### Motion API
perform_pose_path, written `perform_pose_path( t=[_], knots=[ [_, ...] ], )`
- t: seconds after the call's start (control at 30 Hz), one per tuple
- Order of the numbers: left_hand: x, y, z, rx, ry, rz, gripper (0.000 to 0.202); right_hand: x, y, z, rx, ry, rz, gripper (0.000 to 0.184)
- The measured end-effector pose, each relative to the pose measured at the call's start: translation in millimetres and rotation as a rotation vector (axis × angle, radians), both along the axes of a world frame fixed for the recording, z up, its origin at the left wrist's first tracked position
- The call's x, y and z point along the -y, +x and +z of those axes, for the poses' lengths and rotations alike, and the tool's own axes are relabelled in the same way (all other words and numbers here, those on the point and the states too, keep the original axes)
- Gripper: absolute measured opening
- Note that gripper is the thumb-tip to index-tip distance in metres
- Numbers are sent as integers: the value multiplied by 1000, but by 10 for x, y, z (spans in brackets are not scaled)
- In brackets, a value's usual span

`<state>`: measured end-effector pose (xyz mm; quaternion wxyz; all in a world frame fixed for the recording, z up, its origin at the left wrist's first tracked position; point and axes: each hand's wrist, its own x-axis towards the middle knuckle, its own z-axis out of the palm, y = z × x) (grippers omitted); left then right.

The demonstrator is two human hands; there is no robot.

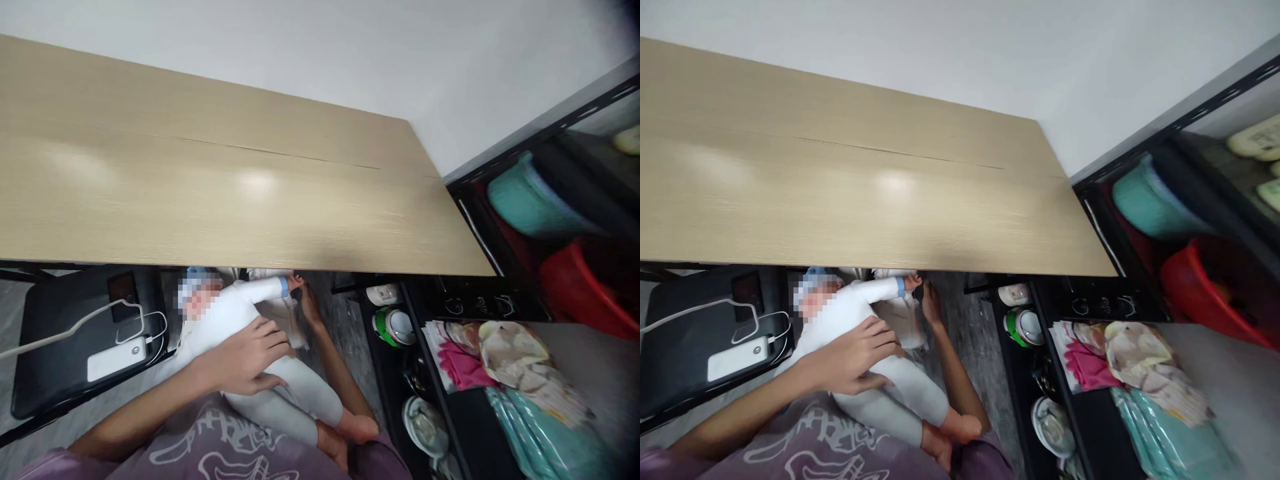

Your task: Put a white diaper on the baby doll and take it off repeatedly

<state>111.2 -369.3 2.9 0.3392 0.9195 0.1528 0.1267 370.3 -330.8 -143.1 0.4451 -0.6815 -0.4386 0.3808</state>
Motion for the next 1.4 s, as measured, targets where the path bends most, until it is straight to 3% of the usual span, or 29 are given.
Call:
perform_pose_path(
  t=[0.1, 0.17, 0.23, 0.3, 0.37, 0.43, 0.53, 0.6, 0.67, 0.73, 0.83, 0.87, 0.93, 1.07, 1.23, 1.33, 1.4],
  knots=[
    [-4, -21, 8, 18, -26, -10, 40, 206, 84, 196, 118, 117, -105, 53],
    [-13, -34, 11, 26, -42, -34, 40, 294, 68, 450, 264, 294, -67, 40],
    [-21, -40, 12, 36, -48, -55, 42, 291, -11, 716, 400, 436, 131, 29],
    [-14, -34, 19, 47, -45, -59, 43, 195, -135, 913, 486, 449, 444, 28],
    [22, -25, 34, 59, -21, -40, 43, 42, -280, 1004, 563, 363, 735, 43],
    [99, -44, 40, 75, 14, 21, 43, -110, -423, 1012, 630, 217, 898, 55],
    [295, -229, -47, 125, 39, 248, 35, -251, -601, 995, 704, 46, 968, 41],
    [463, -501, -209, 201, 66, 539, 28, -278, -688, 1019, 740, 55, 986, 30],
    [640, -859, -435, 257, 94, 912, 22, -274, -758, 1069, 754, 125, 1011, 27],
    [804, -1218, -669, 168, -70, 1184, 32, -266, -829, 1128, 754, 175, 1037, 28],
    [999, -1582, -919, -25, -538, 1288, 60, -268, -947, 1219, 775, 216, 1087, 32],
    [1048, -1642, -963, -65, -620, 1280, 68, -270, -983, 1254, 791, 233, 1106, 33],
    [1122, -1685, -994, -96, -635, 1277, 81, -269, -1031, 1341, 825, 279, 1134, 34],
    [1196, -1644, -855, -83, -593, 1261, 81, -201, -949, 1617, 848, 326, 1156, 38],
    [1193, -1603, -444, -4, -620, 1194, 79, 33, -519, 2094, 794, 361, 1119, 55],
    [1042, -1586, -206, 48, -697, 1126, 80, 160, -230, 2320, 750, 337, 1020, 60],
    [817, -1567, -76, 47, -674, 1062, 79, 183, -76, 2386, 738, 317, 930, 58]
  ],
)
